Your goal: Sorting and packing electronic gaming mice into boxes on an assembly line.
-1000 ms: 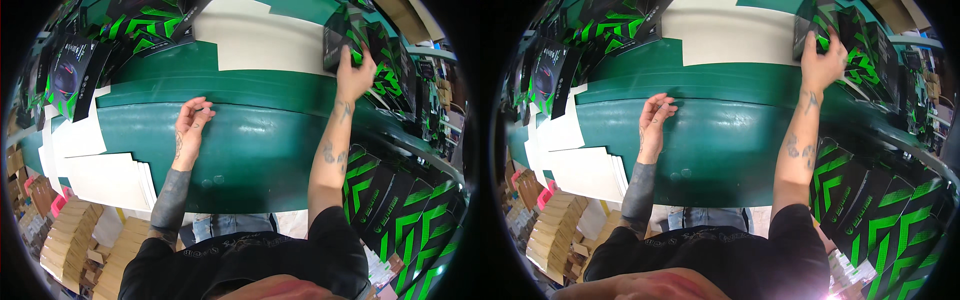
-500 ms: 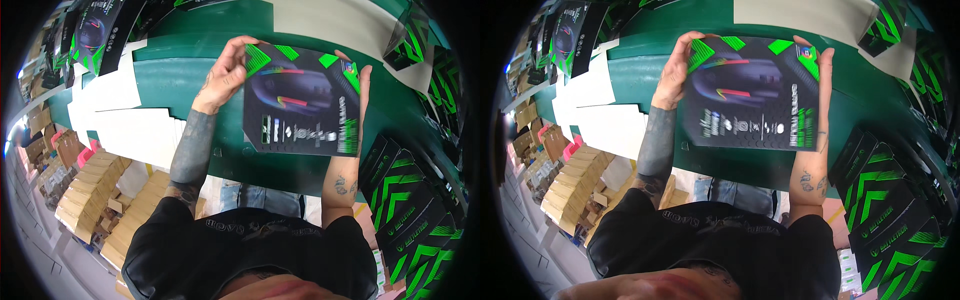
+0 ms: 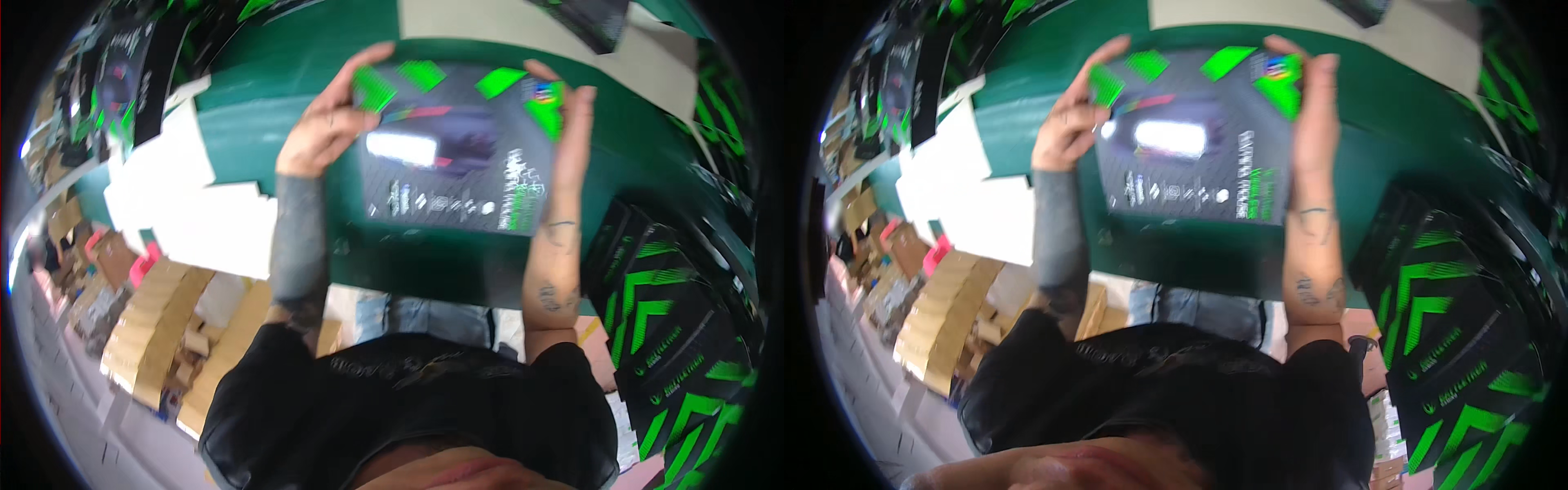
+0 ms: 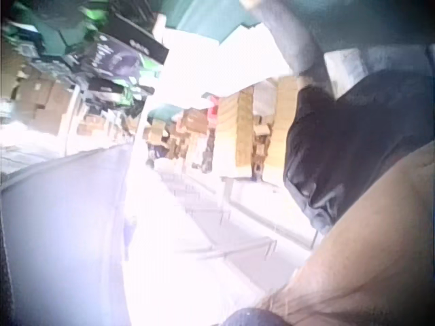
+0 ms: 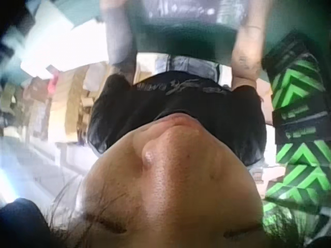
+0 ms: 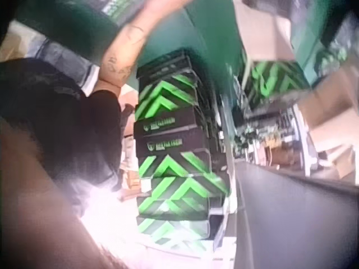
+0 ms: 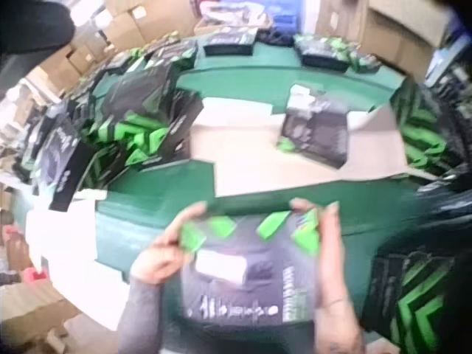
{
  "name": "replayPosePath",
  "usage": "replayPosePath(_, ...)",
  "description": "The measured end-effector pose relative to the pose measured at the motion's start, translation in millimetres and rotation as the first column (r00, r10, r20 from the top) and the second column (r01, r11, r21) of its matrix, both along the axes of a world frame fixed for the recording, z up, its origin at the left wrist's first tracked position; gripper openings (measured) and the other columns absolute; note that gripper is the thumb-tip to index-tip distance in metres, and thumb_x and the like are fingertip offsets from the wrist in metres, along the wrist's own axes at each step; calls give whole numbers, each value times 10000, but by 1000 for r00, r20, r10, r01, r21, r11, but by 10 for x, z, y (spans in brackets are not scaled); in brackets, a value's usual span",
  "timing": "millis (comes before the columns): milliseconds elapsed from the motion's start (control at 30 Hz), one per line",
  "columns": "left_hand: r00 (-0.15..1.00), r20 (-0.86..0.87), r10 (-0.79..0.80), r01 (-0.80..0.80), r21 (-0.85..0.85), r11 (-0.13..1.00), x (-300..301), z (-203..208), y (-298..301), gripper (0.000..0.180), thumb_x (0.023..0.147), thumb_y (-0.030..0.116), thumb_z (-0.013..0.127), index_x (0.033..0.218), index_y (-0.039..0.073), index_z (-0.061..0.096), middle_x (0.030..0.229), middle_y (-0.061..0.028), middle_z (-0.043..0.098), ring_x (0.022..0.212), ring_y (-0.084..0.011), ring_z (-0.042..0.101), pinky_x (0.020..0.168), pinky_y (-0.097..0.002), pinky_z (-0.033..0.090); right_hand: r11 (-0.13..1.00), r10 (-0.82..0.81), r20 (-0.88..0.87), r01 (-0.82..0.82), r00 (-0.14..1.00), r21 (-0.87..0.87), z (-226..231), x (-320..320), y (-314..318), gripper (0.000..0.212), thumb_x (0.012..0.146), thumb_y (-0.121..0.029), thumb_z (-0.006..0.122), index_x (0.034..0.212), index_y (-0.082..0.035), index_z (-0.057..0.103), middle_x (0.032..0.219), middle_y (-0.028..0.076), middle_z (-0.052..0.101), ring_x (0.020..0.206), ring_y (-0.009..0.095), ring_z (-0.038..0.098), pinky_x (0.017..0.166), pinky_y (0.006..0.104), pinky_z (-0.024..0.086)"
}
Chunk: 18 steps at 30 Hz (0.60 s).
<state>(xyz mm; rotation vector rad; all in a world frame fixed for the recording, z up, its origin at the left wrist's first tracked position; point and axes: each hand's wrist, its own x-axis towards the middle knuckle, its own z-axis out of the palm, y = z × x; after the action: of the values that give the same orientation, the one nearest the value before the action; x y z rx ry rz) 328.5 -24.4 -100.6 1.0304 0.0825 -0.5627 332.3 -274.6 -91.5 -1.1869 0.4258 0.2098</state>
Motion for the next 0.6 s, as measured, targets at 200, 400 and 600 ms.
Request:
replayPosePath(200, 883, 36, 468, -464, -90, 882, -4, 88, 187, 575, 746, 66, 576, 1274, -11, 361, 1205, -155, 485, 1112, -276, 480, 973, -396, 372, 512, 86, 424, 325, 901, -795, -183, 469, -271, 373, 777, -267, 657, 1091, -79, 580, 949, 128, 601, 934, 212, 546, 783, 293, 457)
replayPosePath(400, 676, 208, 707, -716, -42, 697, 224, 24, 106, 393, 882, 218, 538, 1225, 82, 405, 1288, -95, 409, 1149, -215, 418, 987, -369, 322, -325, 360, 214, 337, 908, -884, -449, 1190, -431, 650, 682, -522, 659, 1231, -214, 498, 1300, 147, 426, 1237, 375, 297, 962, 420, 353)
replayPosePath(600, 771, 241, 590, -636, 352, 687, -52, -70, -356, 393, 887, 151, 493, 1248, 34, 394, 1260, -133, 434, 1155, -228, 442, 951, -349, 351, -149, 389, 359, 442, 848, -885, -749, 1240, -632, 598, 674, -563, 632, 1172, -239, 561, 1255, 101, 490, 1230, 290, 349, 971, 385, 354)
